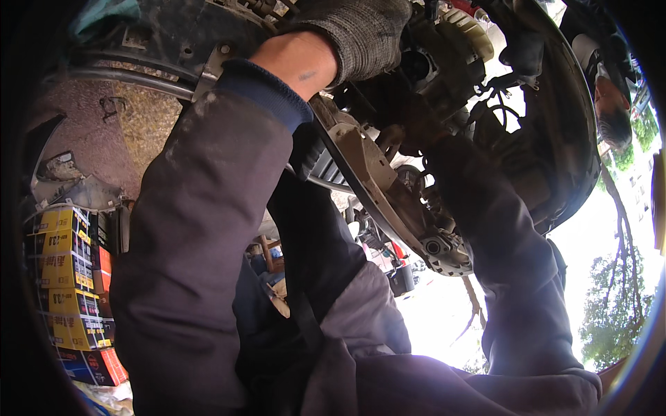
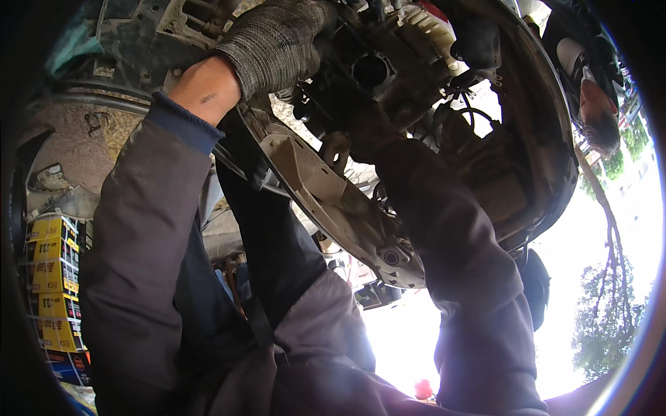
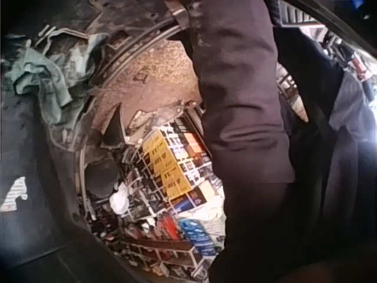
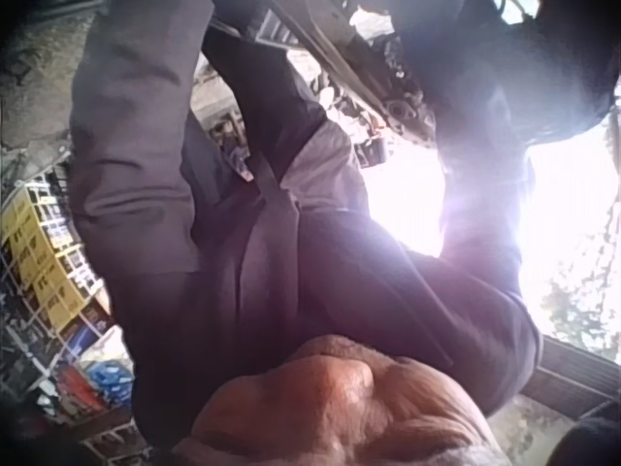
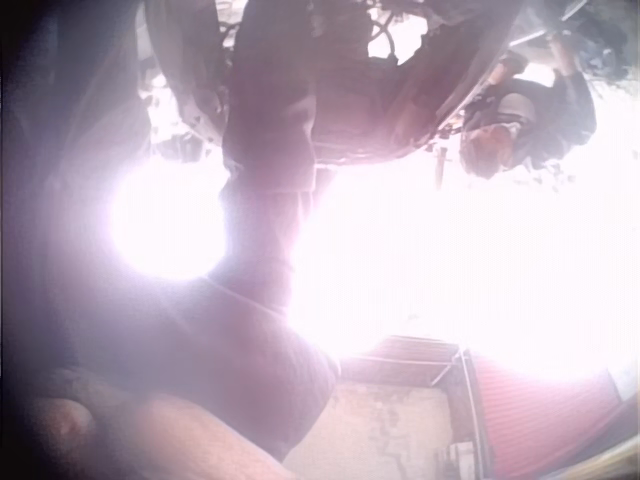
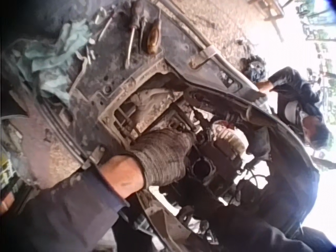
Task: The person wipes the underside of a motorcycle with a cloth, then reaches into the engine area and manipulates internal components with gloved hands. The person continues to adjust parts within the engine compartment throughout the clip.
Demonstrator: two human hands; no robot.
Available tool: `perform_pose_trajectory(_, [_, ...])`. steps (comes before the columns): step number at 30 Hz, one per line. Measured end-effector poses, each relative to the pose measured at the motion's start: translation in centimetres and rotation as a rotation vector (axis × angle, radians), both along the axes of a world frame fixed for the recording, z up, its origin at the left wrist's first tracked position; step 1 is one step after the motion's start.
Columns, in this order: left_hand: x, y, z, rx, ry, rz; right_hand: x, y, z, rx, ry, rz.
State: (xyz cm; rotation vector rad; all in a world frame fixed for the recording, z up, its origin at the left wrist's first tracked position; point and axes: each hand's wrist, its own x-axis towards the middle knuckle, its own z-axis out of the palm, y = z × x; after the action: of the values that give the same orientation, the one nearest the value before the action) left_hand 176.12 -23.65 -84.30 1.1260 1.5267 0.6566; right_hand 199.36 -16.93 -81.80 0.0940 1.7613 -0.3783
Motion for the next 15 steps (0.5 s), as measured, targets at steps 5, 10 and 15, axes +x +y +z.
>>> perform_pose_trajectory(5, [0.0, -0.2, 0.3, 0.015, 0.006, 0.018, 1.7, -0.1, -0.5, 0.027, 0.0, 0.044])
perform_pose_trajectory(10, [0.5, -0.7, -0.6, 0.099, 0.209, -0.162, 4.8, -0.2, -2.3, -0.087, 0.329, -0.201])
perform_pose_trajectory(15, [1.1, -0.6, -0.4, -0.15, 0.138, -0.361, 4.4, 1.5, -0.2, -0.122, 0.481, -0.122])
